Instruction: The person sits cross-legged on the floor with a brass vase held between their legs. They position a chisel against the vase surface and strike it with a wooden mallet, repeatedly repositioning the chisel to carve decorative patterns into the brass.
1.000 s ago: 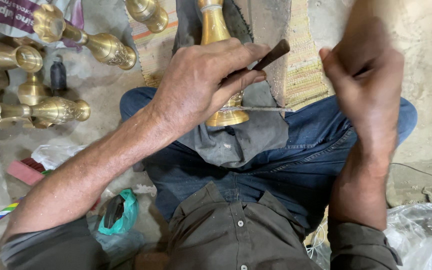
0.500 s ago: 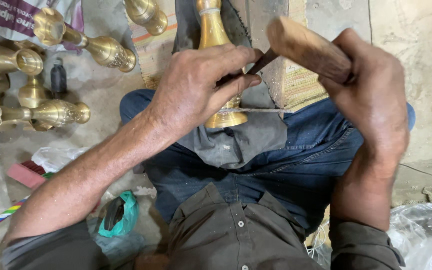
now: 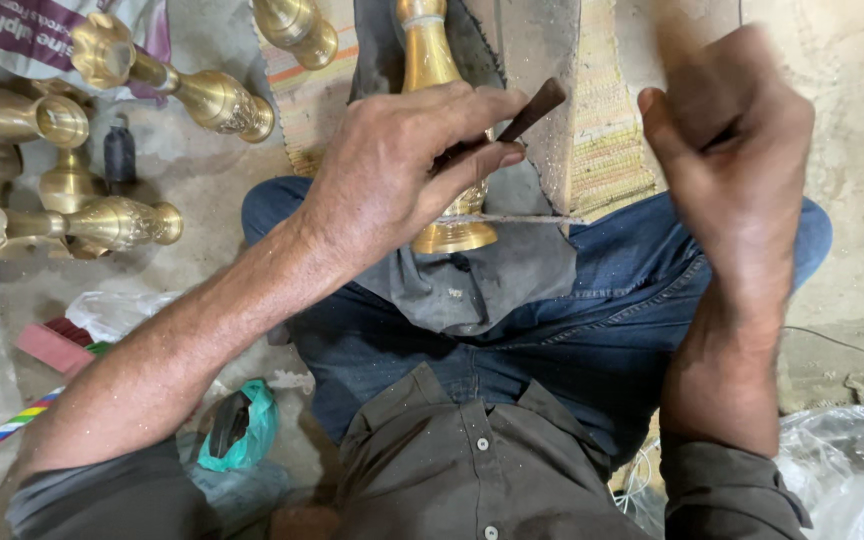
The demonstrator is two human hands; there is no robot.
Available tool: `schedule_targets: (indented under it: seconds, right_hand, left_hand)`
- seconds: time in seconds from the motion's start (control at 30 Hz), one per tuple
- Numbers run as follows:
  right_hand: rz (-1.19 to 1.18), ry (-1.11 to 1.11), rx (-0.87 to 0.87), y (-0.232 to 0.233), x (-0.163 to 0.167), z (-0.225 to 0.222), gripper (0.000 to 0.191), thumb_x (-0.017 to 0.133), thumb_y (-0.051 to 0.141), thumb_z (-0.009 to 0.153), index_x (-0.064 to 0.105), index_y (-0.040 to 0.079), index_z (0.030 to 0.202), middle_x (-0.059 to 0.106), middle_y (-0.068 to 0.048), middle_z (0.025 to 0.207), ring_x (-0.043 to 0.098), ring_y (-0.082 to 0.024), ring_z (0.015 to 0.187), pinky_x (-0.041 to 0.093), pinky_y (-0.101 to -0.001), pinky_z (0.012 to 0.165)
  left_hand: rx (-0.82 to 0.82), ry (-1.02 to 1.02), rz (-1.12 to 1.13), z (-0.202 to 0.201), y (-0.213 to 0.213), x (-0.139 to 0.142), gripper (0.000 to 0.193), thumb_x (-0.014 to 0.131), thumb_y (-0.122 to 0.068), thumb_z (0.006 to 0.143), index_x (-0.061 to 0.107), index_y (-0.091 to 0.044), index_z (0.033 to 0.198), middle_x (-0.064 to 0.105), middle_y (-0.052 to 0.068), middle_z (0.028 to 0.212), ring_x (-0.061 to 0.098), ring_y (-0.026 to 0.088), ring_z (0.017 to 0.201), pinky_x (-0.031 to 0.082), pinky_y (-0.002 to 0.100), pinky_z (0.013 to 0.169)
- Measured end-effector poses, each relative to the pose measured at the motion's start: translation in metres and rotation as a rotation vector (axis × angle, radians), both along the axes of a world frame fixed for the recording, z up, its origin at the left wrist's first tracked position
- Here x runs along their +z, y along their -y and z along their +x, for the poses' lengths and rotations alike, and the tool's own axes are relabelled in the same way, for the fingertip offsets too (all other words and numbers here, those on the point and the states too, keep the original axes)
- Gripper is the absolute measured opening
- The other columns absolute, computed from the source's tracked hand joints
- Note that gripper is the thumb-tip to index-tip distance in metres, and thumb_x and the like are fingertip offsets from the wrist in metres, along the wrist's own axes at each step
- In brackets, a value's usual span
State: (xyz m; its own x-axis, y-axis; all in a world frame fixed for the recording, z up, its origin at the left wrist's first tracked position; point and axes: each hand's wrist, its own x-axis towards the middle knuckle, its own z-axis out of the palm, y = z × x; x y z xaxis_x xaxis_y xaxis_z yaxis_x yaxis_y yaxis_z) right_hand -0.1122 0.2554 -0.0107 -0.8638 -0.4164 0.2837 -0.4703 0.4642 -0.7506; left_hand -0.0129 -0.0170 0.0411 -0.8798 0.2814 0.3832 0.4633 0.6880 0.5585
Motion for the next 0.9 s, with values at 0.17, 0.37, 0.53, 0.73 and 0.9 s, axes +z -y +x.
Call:
schedule_targets:
  seconds: [0.17,0.37,0.53,0.73,0.9]
  right_hand:
    - [0.060,-0.048,0.090,0.002,0.004,0.002,0.019,0.079,-0.002,0.105,0.068,-0.005,0.120,0.062,-0.014,0.079,0.060,-0.019,0.072,0.047,-0.0311,0.062]
    - [-0.160,0.030,0.120,-0.002,-0.001,0.000,0.019,0.076,0.001,0.105,0.061,-0.004,0.115,0.071,-0.010,0.100,0.070,-0.014,0.091,0.057,-0.0271,0.080]
    - [-0.004,-0.255,0.176,-0.006,-0.005,-0.003,0.023,0.083,-0.003,0.104,0.064,-0.008,0.116,0.071,-0.018,0.102,0.071,-0.018,0.094,0.058,-0.0314,0.082]
    - [-0.124,-0.116,0.083,-0.006,-0.010,-0.003,0.019,0.074,0.002,0.106,0.060,-0.008,0.113,0.070,-0.015,0.099,0.070,-0.017,0.093,0.053,-0.0292,0.079]
    - [0.021,-0.119,0.097,-0.006,-0.008,-0.005,0.018,0.079,0.006,0.108,0.065,-0.003,0.102,0.070,-0.012,0.083,0.070,-0.016,0.073,0.052,-0.0285,0.064]
  left_hand:
    - [-0.001,0.060,-0.008,-0.001,0.002,-0.005,0.030,0.076,-0.022,0.104,0.068,-0.005,0.128,0.074,0.010,0.104,0.074,0.021,0.085,0.060,0.035,0.075]
    - [0.030,0.055,0.134,0.003,0.003,-0.011,0.033,0.076,-0.019,0.107,0.066,-0.004,0.136,0.076,0.009,0.116,0.078,0.018,0.097,0.066,0.030,0.083]
    - [0.053,0.052,0.102,0.007,-0.003,-0.015,0.034,0.076,-0.017,0.104,0.067,-0.004,0.134,0.076,0.009,0.115,0.078,0.017,0.094,0.066,0.028,0.081]
    - [0.051,0.027,0.077,0.006,-0.001,-0.012,0.034,0.076,-0.018,0.107,0.065,-0.003,0.135,0.075,0.010,0.120,0.078,0.018,0.098,0.066,0.029,0.084]
    - [0.069,0.003,0.034,0.009,-0.002,-0.007,0.033,0.078,-0.019,0.106,0.067,-0.003,0.132,0.075,0.010,0.117,0.076,0.020,0.095,0.063,0.033,0.082]
